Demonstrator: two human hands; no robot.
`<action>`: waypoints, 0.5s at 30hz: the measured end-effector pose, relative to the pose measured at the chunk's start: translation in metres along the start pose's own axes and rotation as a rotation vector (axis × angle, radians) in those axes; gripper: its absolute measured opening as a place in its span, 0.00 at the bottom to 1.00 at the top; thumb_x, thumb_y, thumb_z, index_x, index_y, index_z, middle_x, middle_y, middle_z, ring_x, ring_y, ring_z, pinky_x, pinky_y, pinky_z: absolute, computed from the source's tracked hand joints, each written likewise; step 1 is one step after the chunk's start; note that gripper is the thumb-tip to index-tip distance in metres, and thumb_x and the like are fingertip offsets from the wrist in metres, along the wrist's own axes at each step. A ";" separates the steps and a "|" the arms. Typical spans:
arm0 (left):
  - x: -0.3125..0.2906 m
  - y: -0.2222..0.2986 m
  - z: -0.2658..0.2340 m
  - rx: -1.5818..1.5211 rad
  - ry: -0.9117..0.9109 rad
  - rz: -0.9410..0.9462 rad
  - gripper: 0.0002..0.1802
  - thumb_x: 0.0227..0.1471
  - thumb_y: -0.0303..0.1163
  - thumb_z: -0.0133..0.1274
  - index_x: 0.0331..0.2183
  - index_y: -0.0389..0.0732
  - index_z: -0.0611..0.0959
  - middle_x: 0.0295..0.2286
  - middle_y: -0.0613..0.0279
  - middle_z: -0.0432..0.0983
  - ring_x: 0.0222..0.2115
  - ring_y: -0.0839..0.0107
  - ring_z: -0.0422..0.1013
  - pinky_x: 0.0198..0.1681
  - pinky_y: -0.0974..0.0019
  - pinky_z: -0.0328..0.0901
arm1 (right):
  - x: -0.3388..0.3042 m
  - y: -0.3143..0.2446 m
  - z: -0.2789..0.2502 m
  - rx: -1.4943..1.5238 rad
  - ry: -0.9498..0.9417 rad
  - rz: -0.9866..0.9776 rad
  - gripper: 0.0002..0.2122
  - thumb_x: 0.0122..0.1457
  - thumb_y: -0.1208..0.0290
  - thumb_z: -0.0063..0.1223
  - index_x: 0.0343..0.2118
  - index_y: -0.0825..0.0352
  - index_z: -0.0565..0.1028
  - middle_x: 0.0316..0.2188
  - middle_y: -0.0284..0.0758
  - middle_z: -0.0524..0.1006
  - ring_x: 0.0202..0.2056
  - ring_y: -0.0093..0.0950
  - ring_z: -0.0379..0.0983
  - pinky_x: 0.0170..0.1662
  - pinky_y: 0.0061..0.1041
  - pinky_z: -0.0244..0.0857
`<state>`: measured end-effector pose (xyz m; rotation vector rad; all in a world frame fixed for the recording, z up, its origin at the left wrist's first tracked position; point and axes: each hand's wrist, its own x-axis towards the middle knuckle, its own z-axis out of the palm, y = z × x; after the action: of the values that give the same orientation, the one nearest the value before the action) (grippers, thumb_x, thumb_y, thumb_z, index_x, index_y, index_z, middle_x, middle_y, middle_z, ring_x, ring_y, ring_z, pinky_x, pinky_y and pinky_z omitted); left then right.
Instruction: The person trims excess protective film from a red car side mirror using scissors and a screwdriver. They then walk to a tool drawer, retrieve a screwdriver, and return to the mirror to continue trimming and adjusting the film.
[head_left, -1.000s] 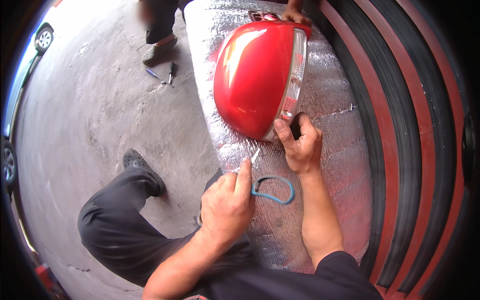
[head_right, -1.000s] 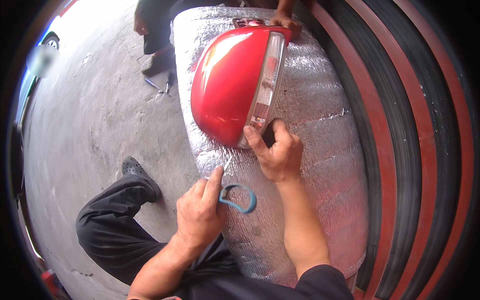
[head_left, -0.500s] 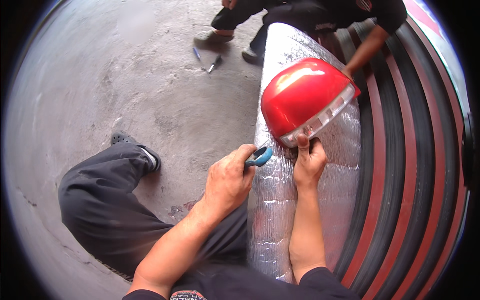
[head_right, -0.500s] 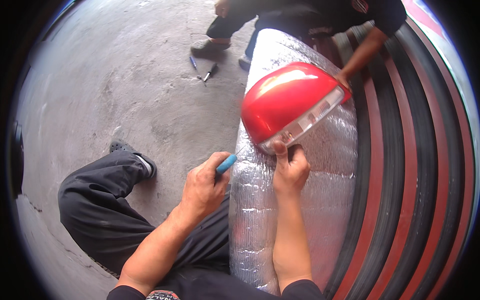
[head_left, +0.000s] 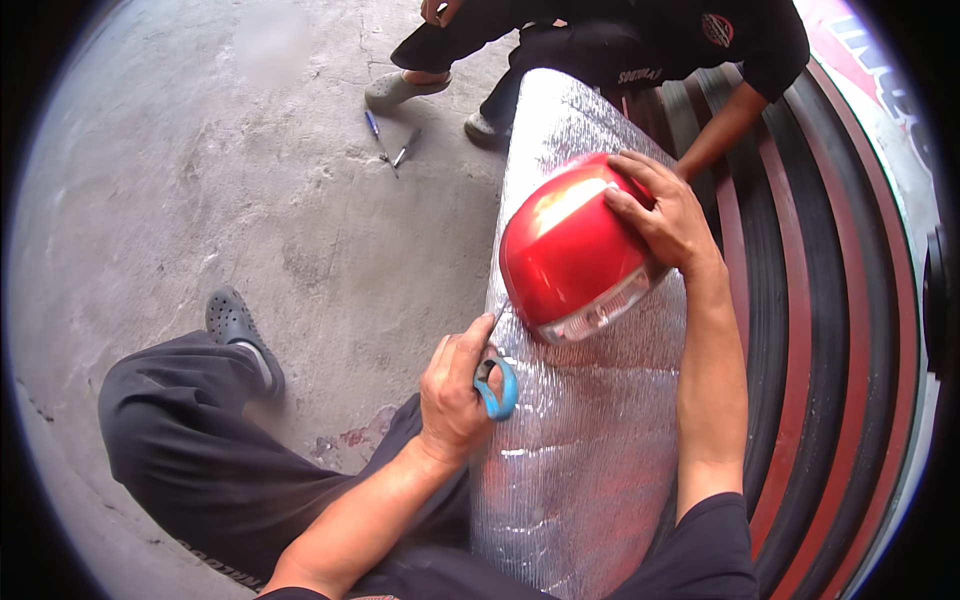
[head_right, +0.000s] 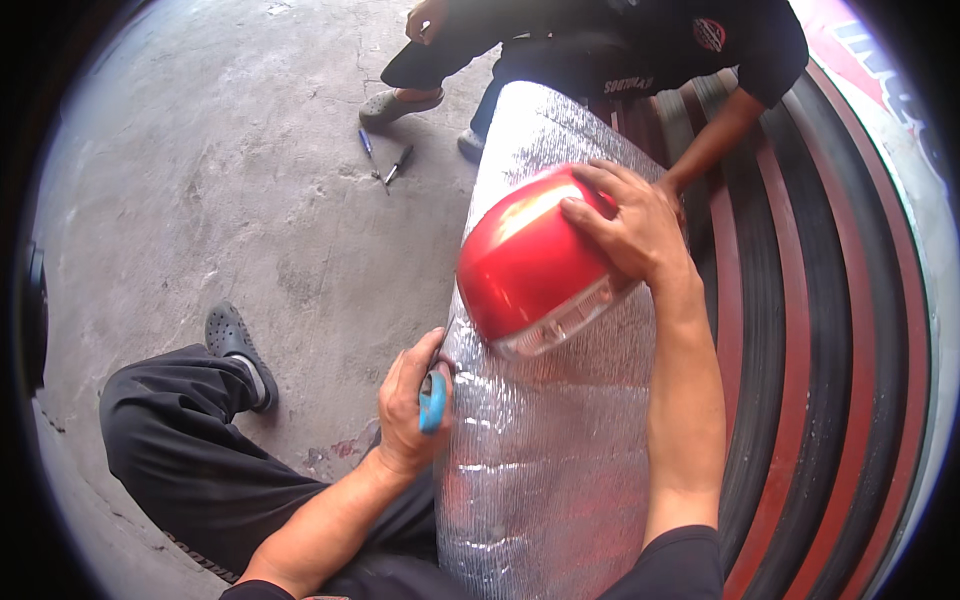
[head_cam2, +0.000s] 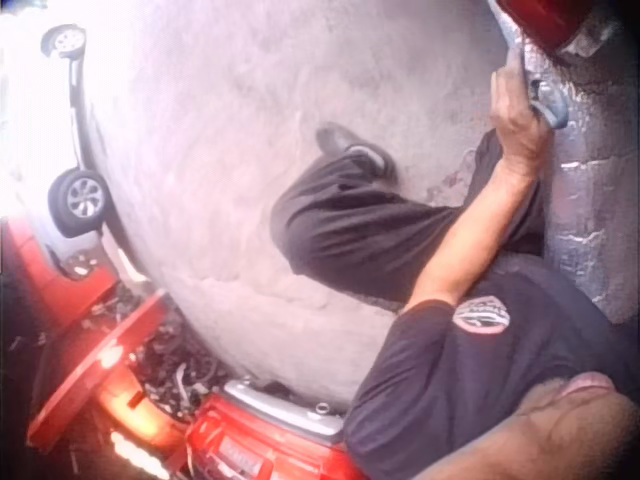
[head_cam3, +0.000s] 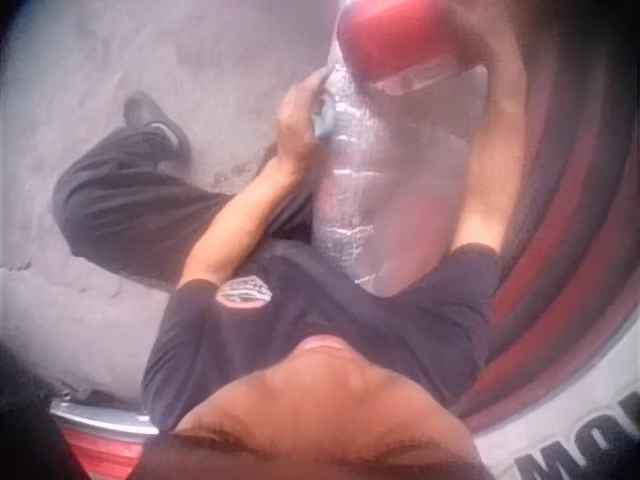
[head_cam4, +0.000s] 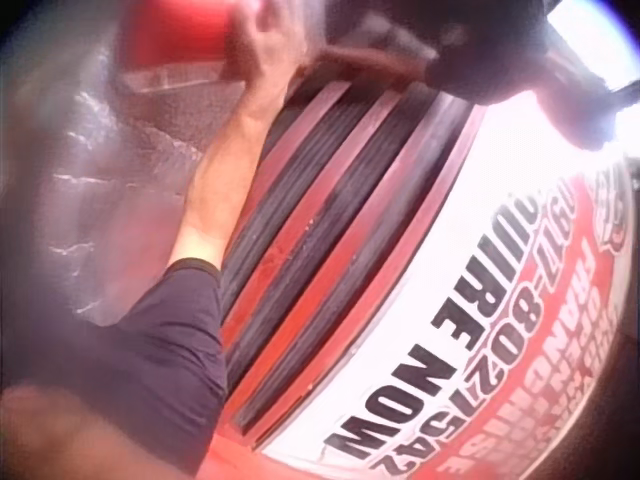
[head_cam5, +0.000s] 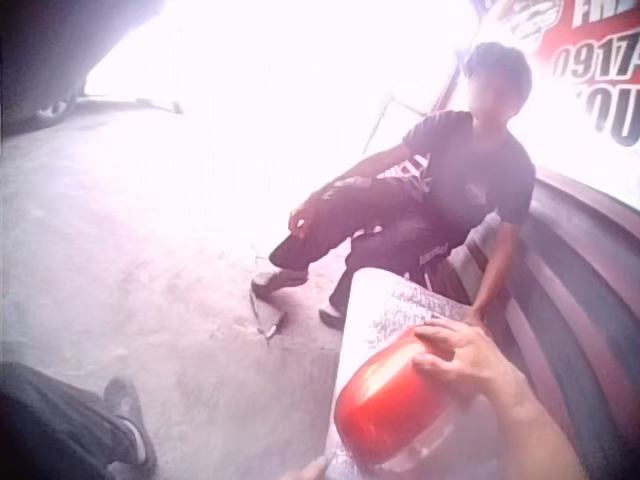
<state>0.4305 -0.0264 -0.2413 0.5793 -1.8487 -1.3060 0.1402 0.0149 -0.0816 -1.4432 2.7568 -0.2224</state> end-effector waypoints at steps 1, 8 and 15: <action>0.008 -0.004 0.006 -0.004 0.068 0.078 0.24 0.52 0.15 0.53 0.53 0.30 0.77 0.35 0.49 0.80 0.32 0.55 0.77 0.40 0.57 0.72 | 0.002 0.003 0.001 0.006 0.017 0.031 0.34 0.55 0.36 0.54 0.58 0.56 0.78 0.63 0.44 0.71 0.65 0.44 0.64 0.69 0.44 0.55; 0.069 -0.013 0.020 -0.037 0.020 0.046 0.23 0.54 0.19 0.53 0.53 0.35 0.76 0.37 0.47 0.78 0.37 0.52 0.76 0.43 0.55 0.71 | 0.011 0.014 0.002 0.090 0.026 0.187 0.35 0.57 0.36 0.54 0.59 0.60 0.77 0.55 0.47 0.78 0.57 0.44 0.74 0.61 0.38 0.66; 0.091 -0.024 0.005 -0.001 -0.140 0.013 0.24 0.53 0.19 0.51 0.53 0.34 0.77 0.41 0.45 0.79 0.42 0.51 0.78 0.49 0.57 0.71 | 0.014 0.005 -0.002 0.037 -0.001 0.265 0.32 0.59 0.39 0.55 0.57 0.62 0.78 0.52 0.47 0.80 0.56 0.43 0.75 0.61 0.34 0.66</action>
<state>0.3709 -0.0991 -0.2337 0.4854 -1.9612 -1.3692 0.1274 0.0063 -0.0799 -1.0531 2.8857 -0.2624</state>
